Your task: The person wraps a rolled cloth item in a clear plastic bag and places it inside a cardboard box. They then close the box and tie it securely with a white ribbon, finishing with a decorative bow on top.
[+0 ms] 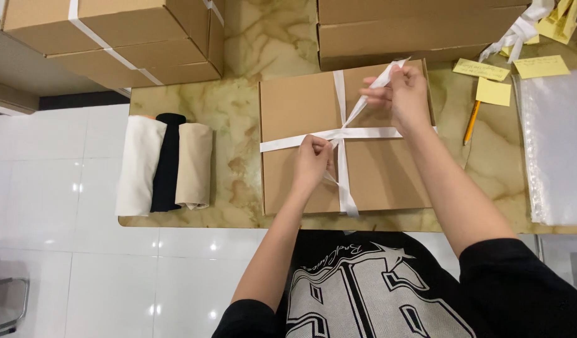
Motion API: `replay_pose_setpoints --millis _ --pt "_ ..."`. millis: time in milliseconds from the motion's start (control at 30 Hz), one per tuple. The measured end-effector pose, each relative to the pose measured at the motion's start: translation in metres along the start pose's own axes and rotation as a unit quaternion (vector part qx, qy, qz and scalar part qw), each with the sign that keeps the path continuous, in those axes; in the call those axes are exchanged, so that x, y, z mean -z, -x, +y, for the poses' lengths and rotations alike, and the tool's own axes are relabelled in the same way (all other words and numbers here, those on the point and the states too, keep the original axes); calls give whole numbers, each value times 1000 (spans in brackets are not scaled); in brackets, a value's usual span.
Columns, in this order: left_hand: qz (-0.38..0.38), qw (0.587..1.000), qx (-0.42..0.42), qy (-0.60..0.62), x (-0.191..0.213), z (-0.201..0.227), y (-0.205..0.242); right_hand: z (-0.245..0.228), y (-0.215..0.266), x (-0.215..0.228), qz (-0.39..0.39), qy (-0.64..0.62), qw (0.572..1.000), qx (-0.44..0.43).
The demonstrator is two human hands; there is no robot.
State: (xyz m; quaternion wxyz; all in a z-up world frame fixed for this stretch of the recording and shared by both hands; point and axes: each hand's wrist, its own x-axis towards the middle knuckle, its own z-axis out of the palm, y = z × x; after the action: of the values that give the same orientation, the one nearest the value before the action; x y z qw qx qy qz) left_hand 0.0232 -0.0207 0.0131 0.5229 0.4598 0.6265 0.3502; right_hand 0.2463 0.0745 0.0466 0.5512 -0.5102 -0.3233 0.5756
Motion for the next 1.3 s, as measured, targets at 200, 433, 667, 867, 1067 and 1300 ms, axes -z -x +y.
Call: replay_pose_setpoints --millis 200,433,667,867,1067,1300 --pt "-56 957 -135 -252 22 48 20 -34 50 7 48 59 997 31" --pt "-71 850 -229 -469 20 28 26 -7 80 61 28 68 997 -39" --pt "21 746 -325 -581 -1 -13 17 -2 119 107 -55 242 960 -128" --pt "26 742 -330 -584 -3 -9 19 -55 131 114 -50 635 760 -128" --pt "4 752 -309 -582 -2 -5 19 -17 114 46 -100 665 738 46" --pt "-6 763 -297 -575 0 -9 9 33 111 11 -73 727 670 129"
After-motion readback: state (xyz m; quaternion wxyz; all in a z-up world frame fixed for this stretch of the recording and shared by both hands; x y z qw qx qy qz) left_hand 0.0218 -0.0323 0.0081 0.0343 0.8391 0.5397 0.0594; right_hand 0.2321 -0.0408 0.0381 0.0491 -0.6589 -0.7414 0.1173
